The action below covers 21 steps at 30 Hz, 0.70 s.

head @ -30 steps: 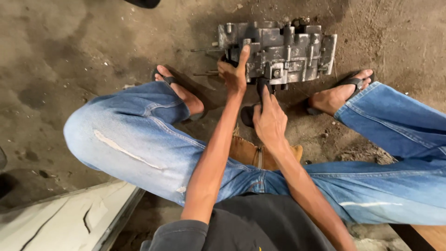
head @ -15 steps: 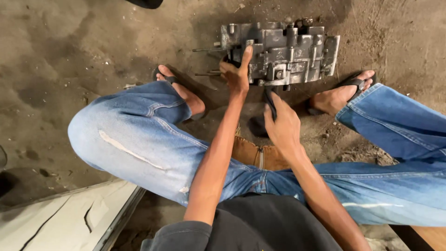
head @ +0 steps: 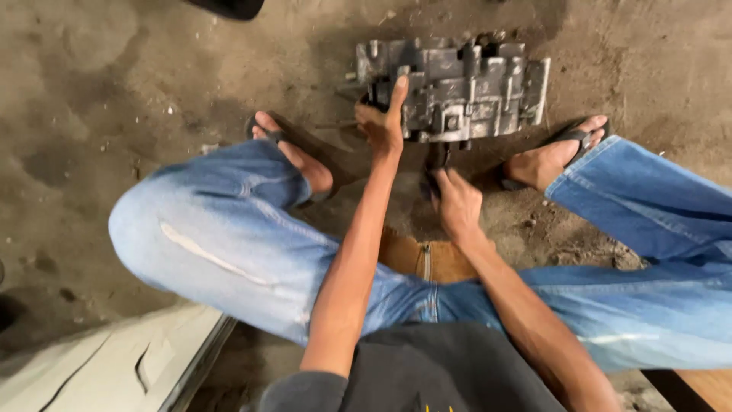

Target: The person cleans a motorcycle engine block with a cloth.

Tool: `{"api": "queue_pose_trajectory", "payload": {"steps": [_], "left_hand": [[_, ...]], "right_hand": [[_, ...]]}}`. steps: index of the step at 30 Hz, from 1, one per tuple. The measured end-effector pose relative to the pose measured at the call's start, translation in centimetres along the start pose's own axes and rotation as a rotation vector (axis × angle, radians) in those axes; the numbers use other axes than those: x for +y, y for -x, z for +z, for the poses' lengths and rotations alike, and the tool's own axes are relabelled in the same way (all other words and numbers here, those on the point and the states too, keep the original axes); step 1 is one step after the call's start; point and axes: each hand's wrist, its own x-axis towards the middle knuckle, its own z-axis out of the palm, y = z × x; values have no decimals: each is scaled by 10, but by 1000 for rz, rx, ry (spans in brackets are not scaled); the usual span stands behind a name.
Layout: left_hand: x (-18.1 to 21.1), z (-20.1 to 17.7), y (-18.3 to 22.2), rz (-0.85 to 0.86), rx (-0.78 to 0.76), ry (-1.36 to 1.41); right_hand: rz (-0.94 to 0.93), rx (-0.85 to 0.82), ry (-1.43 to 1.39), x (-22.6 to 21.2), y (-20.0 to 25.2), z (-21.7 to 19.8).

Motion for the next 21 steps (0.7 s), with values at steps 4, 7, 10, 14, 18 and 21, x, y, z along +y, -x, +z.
{"api": "queue_pose_trajectory", "payload": {"steps": [4,7,10,14,18,21], "left_hand": [[9,-16,20,70,-103,262],[-25,11,-6,100,32,15],[-27,5,2,63,38,-87],[-24,8,-8,49,8,-12],[-20,5,-2,7,-31,-69],[-42,7,-5,27,-31,-56]], "right_hand": [[-44,66,-136,-33,-6,-42],[44,79,-121,-40,-31,-50],[68,-48,-86,-29,-22,-35],[-49,-25,-105,-23,-44,-49],[-156,-82,-28,-15,-48,-65],[-134,-267,-2,4,-42,-75]]}}
